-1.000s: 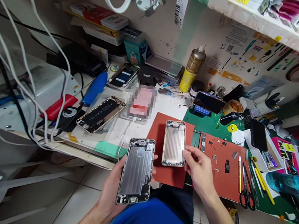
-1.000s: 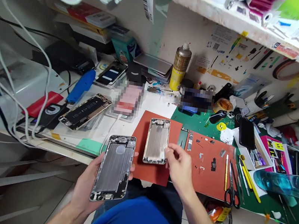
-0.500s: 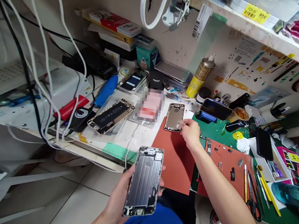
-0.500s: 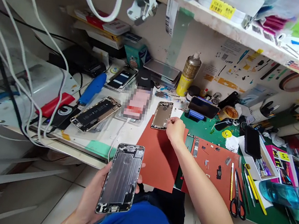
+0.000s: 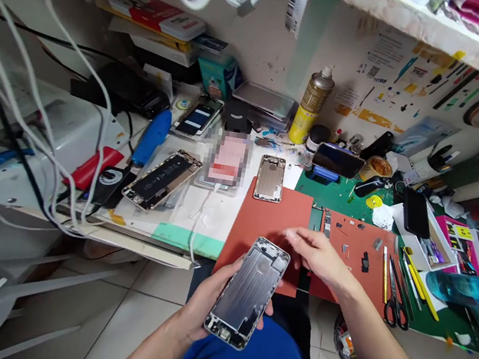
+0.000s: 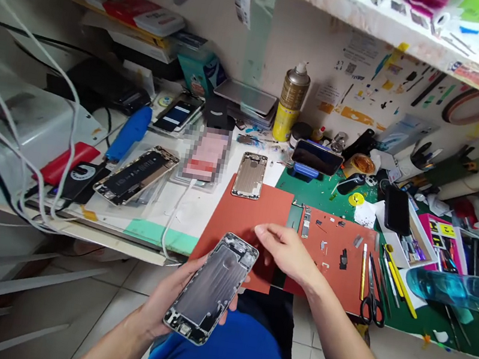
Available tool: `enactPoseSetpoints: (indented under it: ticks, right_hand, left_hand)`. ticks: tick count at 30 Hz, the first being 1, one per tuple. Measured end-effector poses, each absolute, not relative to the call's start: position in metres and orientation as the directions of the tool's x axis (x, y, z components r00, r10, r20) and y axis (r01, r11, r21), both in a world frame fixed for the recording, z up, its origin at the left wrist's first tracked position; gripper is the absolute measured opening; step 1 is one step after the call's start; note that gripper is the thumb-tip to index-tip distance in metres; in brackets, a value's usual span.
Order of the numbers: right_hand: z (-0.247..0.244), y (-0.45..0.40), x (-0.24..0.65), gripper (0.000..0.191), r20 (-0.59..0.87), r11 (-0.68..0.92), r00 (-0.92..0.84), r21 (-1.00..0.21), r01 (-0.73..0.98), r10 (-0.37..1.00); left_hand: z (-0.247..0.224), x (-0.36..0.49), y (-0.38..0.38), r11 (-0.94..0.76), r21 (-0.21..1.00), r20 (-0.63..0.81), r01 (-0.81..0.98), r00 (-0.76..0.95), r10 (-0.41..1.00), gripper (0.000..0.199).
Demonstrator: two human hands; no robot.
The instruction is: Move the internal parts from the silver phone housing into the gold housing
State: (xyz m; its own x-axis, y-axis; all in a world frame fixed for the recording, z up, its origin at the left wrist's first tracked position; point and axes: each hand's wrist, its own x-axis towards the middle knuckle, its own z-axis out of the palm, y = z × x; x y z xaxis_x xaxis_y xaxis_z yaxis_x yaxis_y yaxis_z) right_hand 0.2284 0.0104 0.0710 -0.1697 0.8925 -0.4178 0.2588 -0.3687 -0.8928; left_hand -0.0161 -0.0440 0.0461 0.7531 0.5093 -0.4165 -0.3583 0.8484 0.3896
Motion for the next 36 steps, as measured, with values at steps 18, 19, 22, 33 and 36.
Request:
enactPoseSetpoints:
  ticks: [18,19,22,33,36]
  right_hand:
    - [0.022,-0.114,0.181,0.055,-0.537,-0.424,0.216,-0.808,-0.409,0.815]
    - [0.02,-0.115,0.178,0.057,-0.545,-0.428,0.217,-0.801,-0.418,0.81]
    - [0.014,-0.119,0.177,0.065,-0.564,-0.461,0.223,-0.801,-0.382,0.795]
    - [0.047,-0.139,0.241,0.046,-0.21,-0.48,0.545,-0.772,0.417,0.812]
    - [0.052,-0.141,0.289,0.039,-0.075,-0.559,0.717,-0.685,0.468,0.693]
  left_hand:
    - [0.033,-0.013,-0.036,0.083,0.964,-0.09,0.253,0.015,0.996,0.033]
    - [0.033,-0.012,-0.034,0.05,0.957,-0.066,0.287,0.046,0.997,0.032]
    - [0.03,-0.009,-0.024,-0.04,0.939,-0.007,0.342,0.135,0.991,0.039]
    - [-0.009,-0.033,0.014,-0.549,0.564,0.243,0.617,0.511,0.824,0.09]
    - [-0.021,-0.033,0.028,-0.671,0.39,0.29,0.631,0.607,0.74,0.101]
